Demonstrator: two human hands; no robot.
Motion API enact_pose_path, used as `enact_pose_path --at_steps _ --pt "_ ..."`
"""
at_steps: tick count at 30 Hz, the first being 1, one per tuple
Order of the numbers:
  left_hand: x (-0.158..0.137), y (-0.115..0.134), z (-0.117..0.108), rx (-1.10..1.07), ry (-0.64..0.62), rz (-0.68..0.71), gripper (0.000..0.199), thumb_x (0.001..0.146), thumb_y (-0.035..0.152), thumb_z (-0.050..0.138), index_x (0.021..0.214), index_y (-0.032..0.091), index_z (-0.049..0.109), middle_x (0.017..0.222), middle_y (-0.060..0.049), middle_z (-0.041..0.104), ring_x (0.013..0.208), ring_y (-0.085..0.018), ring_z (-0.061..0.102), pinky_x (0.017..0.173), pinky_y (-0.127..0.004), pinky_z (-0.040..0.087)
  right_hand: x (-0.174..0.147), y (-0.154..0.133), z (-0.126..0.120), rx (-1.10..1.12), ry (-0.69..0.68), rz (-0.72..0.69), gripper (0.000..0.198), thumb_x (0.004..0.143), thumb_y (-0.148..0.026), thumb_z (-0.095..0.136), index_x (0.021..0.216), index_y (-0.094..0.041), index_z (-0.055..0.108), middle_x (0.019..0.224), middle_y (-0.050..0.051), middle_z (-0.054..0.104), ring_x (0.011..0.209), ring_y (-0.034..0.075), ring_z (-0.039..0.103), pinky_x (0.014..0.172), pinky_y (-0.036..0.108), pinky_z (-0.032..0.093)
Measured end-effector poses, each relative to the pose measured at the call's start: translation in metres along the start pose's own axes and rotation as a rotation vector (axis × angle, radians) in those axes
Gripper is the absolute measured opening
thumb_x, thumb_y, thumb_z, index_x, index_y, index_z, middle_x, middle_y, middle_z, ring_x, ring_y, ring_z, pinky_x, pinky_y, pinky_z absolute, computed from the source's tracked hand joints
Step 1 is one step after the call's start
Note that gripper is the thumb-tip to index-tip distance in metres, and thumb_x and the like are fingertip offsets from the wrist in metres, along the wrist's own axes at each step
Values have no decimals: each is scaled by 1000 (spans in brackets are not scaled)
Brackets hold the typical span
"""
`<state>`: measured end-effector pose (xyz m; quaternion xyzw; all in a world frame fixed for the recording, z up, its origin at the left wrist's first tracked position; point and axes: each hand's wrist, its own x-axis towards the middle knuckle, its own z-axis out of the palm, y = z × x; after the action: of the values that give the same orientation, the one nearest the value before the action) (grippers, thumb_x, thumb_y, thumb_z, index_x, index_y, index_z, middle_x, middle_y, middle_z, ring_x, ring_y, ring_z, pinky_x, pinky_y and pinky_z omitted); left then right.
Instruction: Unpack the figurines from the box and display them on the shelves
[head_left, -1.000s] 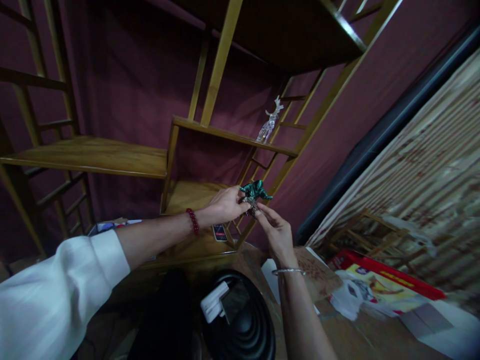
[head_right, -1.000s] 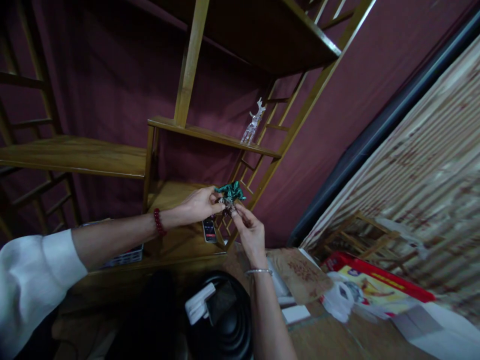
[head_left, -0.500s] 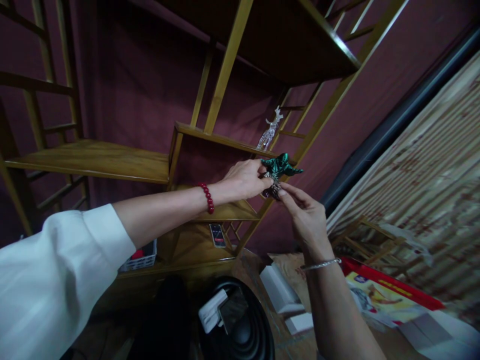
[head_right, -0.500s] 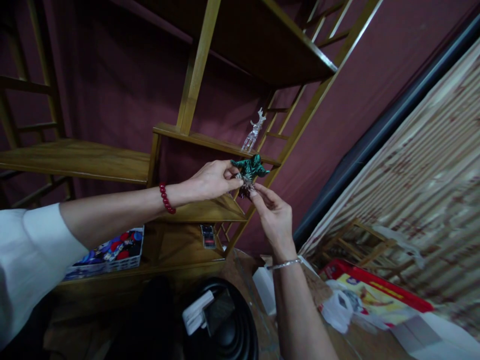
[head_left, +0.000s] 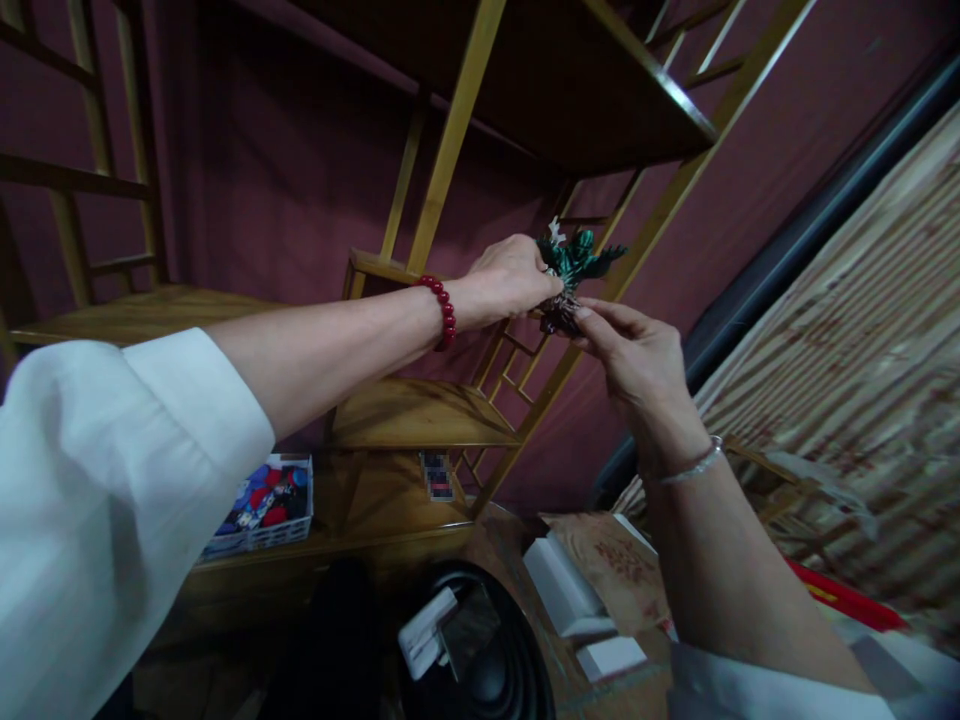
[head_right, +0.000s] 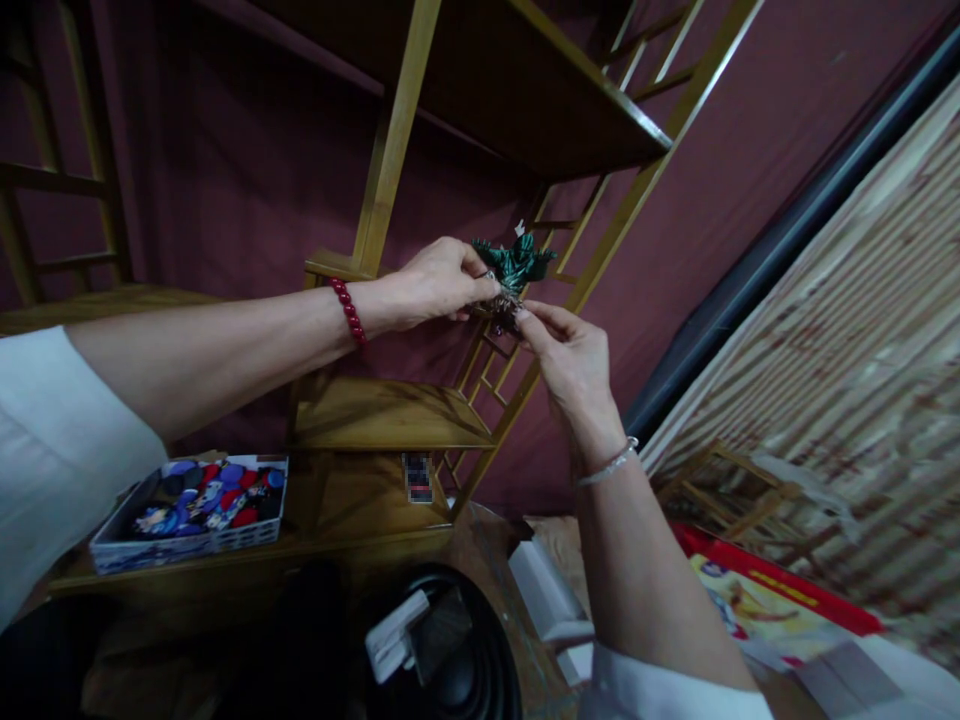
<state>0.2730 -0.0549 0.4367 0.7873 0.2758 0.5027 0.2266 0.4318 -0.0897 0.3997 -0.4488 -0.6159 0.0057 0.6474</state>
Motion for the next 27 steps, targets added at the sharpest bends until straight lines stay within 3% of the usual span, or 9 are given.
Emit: enact_pose_path --at_steps 8,17,24,27 --pt "21 5 -15 -3 66 -61 17 70 19 55 87 14 56 74 -4 58 85 -16 56 74 -26 44 33 -2 17 21 -18 2 23 64 -31 68 81 -16 67 76 3 67 68 16 62 60 28 54" --pt "60 -21 -23 42 127 -165 13 75 22 52 76 11 58 76 -7 58 87 -20 57 73 -29 44 70 12 48 63 -53 51 15 62 -22 70 74 -13 65 62 3 63 64 18 62 59 32 53" --pt "56 -23 -27 190 159 -300 13 78 16 50 79 5 58 84 -10 60 86 -22 58 71 -31 45 86 29 73 48 -54 56 11 61 -17 70 70 -12 65 57 0 59 57 14 58 54 29 51" --pt "51 -27 -29 251 160 -282 12 77 10 51 79 0 57 85 -14 60 82 -22 59 70 -32 45 86 26 83 -6 -35 87 9 66 -14 66 74 -10 65 57 0 58 56 12 56 56 28 50"
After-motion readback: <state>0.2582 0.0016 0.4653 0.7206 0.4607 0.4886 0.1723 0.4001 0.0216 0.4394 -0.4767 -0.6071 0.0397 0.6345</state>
